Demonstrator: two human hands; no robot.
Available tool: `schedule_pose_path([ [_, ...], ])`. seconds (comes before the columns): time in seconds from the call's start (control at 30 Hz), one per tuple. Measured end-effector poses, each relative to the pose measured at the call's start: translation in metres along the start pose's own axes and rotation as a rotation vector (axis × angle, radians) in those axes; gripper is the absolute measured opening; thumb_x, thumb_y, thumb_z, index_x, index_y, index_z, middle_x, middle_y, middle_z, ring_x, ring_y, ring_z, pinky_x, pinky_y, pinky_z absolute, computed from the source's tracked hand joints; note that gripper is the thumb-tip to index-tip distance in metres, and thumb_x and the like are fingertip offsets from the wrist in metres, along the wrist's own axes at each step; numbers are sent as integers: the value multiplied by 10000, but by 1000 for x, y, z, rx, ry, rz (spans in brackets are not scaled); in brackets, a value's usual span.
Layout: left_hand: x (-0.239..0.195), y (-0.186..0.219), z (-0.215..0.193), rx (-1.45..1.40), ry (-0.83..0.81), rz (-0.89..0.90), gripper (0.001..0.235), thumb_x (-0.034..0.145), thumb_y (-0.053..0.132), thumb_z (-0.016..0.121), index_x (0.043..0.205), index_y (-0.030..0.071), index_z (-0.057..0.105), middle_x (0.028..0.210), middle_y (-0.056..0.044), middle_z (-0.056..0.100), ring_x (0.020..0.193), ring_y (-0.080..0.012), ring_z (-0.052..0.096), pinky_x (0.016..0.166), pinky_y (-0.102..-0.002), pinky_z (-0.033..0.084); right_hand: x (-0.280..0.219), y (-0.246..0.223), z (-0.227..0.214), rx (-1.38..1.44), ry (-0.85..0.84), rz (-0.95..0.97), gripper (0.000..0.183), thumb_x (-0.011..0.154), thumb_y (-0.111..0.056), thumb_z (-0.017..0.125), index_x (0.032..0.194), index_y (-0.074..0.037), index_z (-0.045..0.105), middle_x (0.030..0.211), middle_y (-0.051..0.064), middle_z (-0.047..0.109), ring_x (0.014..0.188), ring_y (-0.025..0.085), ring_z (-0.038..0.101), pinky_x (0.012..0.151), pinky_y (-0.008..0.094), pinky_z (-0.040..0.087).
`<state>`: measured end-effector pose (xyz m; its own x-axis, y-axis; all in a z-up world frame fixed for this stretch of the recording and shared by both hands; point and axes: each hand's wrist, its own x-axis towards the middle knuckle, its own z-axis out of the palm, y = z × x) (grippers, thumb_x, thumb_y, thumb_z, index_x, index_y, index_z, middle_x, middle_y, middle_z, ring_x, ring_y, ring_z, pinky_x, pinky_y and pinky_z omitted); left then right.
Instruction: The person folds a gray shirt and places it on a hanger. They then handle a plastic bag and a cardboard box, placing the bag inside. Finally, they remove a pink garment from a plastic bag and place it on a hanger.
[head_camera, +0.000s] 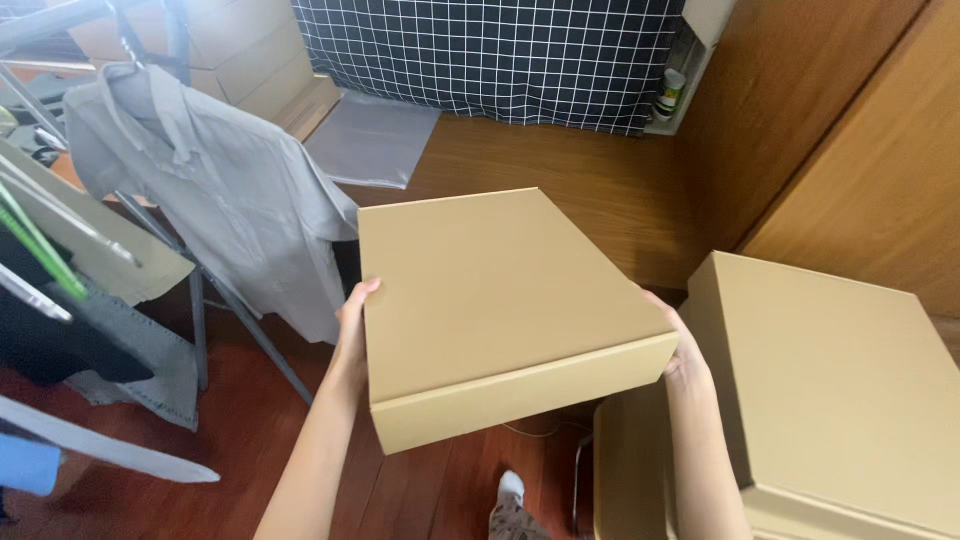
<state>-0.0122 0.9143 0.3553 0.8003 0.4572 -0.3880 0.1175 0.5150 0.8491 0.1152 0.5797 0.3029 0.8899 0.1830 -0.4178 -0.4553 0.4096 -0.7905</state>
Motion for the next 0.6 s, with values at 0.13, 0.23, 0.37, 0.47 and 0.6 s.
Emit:
schedule_pose_path([
  [0.13, 72, -11, 18, -23, -12, -22, 883, 614, 441, 698, 1199, 50, 163, 1089, -179, 273, 1010, -251, 374, 844, -393, 337, 41, -7, 0, 174, 15, -36, 391, 793, -369, 579, 1034, -61, 566, 944, 94, 631, 720, 217, 653, 577, 354, 545],
  [0.23, 122, -13, 36, -18, -37, -49, 867, 629, 448, 684, 1210, 74, 160, 954, -121, 321, 912, -222, 400, 774, -324, 357, 71, -13, -2, 350, 42, -69, 372, 812, -379, 533, 1012, -67, 573, 934, 88, 643, 728, 229, 660, 589, 378, 558],
  [0.37, 192, -12, 71, 3, 6, -52, 857, 596, 490, 690, 1171, 96, 191, 946, -139, 364, 877, -254, 432, 721, -391, 377, 115, -34, 2, 591, 71, -120, 343, 795, -333, 531, 1019, -77, 571, 963, 79, 641, 803, 247, 653, 685, 408, 551],
  [0.47, 225, -6, 103, 2, 60, -10, 843, 570, 490, 700, 1139, 95, 219, 935, -145, 378, 852, -267, 457, 702, -401, 403, 165, -45, -6, 631, 75, -143, 406, 777, -261, 564, 1132, -77, 492, 1097, 83, 567, 978, 267, 582, 840, 437, 472],
  [0.6, 296, -35, 132, -16, 166, 101, 836, 609, 481, 714, 1142, 95, 200, 929, -125, 377, 849, -264, 457, 663, -352, 407, 193, -53, 9, 576, 150, -140, 777, 775, -320, 616, 1366, -175, 132, 1404, 178, 77, 1305, 371, 184, 1044, 475, 195],
])
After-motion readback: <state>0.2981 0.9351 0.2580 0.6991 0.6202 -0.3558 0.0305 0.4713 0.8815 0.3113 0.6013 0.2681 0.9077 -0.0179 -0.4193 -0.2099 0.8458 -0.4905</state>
